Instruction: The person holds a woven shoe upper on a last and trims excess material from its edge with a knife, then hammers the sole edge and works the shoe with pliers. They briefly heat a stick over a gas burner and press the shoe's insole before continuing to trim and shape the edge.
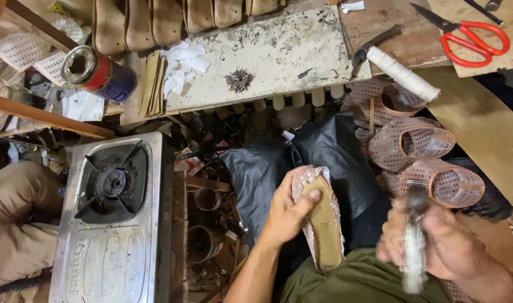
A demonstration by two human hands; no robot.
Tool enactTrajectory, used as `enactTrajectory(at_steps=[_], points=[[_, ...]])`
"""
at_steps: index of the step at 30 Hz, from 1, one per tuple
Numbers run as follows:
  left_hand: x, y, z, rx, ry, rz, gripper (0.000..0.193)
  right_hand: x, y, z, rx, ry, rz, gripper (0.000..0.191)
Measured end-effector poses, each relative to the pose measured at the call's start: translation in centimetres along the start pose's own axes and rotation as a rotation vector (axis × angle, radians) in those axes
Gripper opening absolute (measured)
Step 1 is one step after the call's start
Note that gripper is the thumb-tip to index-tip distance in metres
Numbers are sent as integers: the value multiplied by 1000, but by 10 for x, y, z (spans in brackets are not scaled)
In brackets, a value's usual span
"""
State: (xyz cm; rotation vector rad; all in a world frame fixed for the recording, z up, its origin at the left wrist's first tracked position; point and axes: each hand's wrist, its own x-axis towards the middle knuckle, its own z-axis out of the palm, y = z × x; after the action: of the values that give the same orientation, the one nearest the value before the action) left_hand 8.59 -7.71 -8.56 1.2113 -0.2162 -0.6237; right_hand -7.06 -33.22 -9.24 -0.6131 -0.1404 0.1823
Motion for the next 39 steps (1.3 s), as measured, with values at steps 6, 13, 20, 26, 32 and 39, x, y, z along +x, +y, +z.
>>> enactTrajectory(at_steps=[6,13,20,26,32,39], points=[[-28,35,26,470,70,150,50,22,-24,37,-563,296,631,78],[-38,30,59,697,65,241,52,36,-57,42,-979,-13,595,30],[-40,17,81,854,-18,439,56,55,-109,70,-1306,-102,837,18],[-43,16,82,846,-47,441,56,65,-127,88,-1691,-84,1050,27],[-48,21,58,756,41,441,55,47,-63,84,-1834,-113,-24,47],[-59,41,47,654,104,609,51,49,-36,87,-1826,104,190,55]])
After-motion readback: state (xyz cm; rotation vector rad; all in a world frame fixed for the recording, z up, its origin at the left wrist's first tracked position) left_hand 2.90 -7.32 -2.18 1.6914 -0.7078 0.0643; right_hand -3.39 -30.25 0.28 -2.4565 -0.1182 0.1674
